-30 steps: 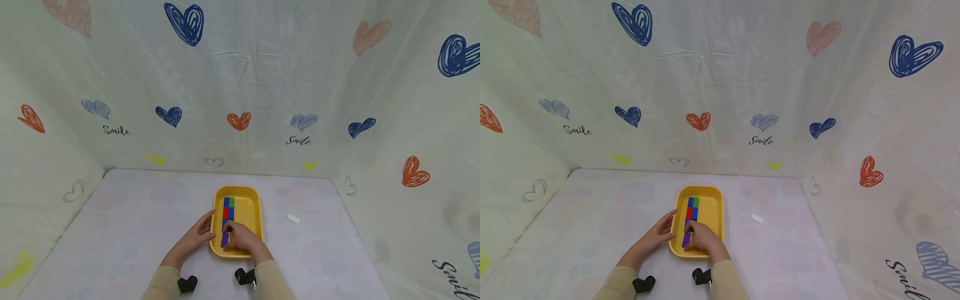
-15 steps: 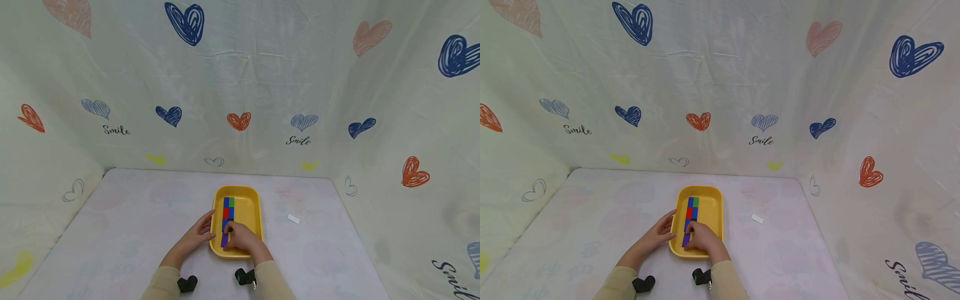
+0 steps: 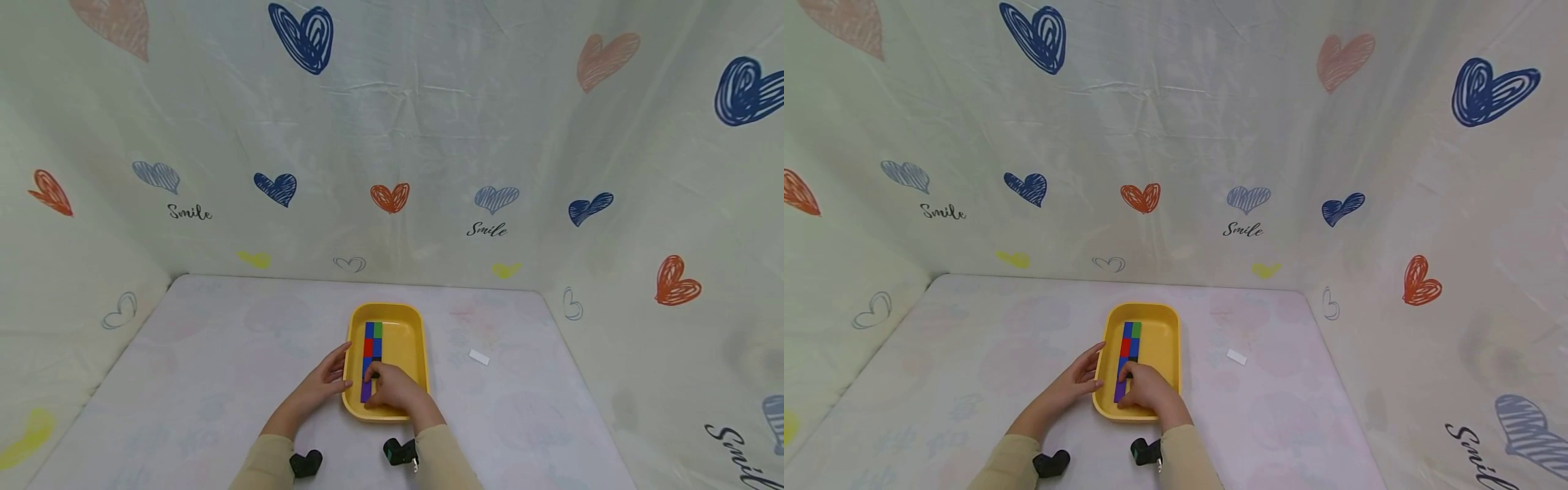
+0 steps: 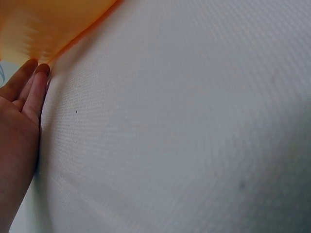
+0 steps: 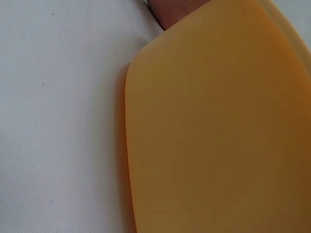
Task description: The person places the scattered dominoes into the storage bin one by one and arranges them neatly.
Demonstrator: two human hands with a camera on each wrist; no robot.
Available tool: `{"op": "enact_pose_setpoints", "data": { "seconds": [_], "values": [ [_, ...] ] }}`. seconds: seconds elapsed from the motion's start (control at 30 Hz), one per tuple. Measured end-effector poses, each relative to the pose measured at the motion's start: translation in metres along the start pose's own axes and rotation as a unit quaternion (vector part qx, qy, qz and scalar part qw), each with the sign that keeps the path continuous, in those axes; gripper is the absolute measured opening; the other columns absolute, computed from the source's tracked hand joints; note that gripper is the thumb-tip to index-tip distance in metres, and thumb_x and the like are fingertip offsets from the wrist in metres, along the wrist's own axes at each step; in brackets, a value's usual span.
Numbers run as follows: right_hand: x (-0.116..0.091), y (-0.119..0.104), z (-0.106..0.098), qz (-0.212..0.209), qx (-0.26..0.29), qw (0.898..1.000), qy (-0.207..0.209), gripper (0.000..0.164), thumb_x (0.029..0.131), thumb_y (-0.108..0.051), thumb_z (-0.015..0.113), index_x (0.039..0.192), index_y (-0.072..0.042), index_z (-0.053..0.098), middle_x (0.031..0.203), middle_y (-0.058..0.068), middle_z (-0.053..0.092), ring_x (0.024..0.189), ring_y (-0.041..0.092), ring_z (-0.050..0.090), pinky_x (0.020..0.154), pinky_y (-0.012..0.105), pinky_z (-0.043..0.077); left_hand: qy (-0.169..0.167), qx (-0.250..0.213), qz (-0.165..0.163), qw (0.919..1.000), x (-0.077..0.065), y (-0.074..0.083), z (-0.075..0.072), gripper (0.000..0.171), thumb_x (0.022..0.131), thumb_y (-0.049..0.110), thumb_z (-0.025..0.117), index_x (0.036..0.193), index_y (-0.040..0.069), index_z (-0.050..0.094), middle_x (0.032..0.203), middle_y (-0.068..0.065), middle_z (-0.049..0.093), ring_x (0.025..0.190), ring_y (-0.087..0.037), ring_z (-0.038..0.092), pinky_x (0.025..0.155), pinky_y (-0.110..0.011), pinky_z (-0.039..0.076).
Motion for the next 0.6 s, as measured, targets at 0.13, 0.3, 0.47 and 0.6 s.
{"op": "enact_pose_setpoints", "data": {
  "seconds": [0.13, 0.3, 0.47, 0.6],
  "values": [
    [0.0004, 0.0002, 0.0004, 0.0, -0.004, 1.0, 0.0, 0.035, 0.074, -0.012, 0.085, 0.097, -0.017, 0.059, 0.066, 0.0, 0.047, 0.056, 0.015, 0.046, 0.052, 0.025, 0.04, 0.001, -0.002, -0.003, 1.0, 0.0004, 0.0006, -0.0001, 0.077, 0.088, 0.019, 0.073, 0.153, 0.021, 0.031, 0.148, -0.02, 0.039, 0.131, -0.04, 0.043, 0.107, -0.053, 0.036],
    [-0.0003, 0.0002, 0.0006, 0.0, -0.004, 1.0, 0.001, 0.035, 0.074, -0.013, 0.085, 0.097, -0.017, 0.059, 0.065, 0.0, 0.047, 0.055, 0.016, 0.045, 0.052, 0.026, 0.04, 0.004, -0.001, -0.01, 0.9999, 0.0005, 0.0008, 0.0005, 0.078, 0.088, 0.02, 0.073, 0.153, 0.023, 0.031, 0.149, -0.019, 0.039, 0.131, -0.039, 0.043, 0.107, -0.053, 0.036],
    [-0.0013, 0.0002, 0.0007, -0.002, -0.002, 1.0, 0.004, 0.035, 0.074, -0.013, 0.085, 0.097, -0.017, 0.059, 0.065, 0.001, 0.047, 0.056, 0.017, 0.046, 0.053, 0.027, 0.041, 0.005, -0.006, -0.01, 0.9999, 0.0006, 0.0006, 0.0008, 0.079, 0.087, 0.019, 0.073, 0.153, 0.023, 0.031, 0.149, -0.019, 0.038, 0.132, -0.039, 0.042, 0.107, -0.053, 0.035],
    [-0.0015, -0.0005, 0.0008, -0.003, -0.001, 1.0, 0.004, 0.035, 0.074, -0.013, 0.085, 0.097, -0.016, 0.059, 0.067, 0.001, 0.048, 0.057, 0.016, 0.046, 0.054, 0.027, 0.042, 0.002, -0.001, -0.004, 1.0, 0.0, 0.0006, 0.0006, 0.078, 0.088, 0.019, 0.072, 0.154, 0.022, 0.03, 0.149, -0.02, 0.038, 0.131, -0.04, 0.042, 0.107, -0.053, 0.036]
  ]
}}
Point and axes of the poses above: each hand's wrist, its own x-axis towards the middle knuckle, its own z-axis out of the palm, y = z × x, the point moved 1 cm from there along x, towards the middle knuckle
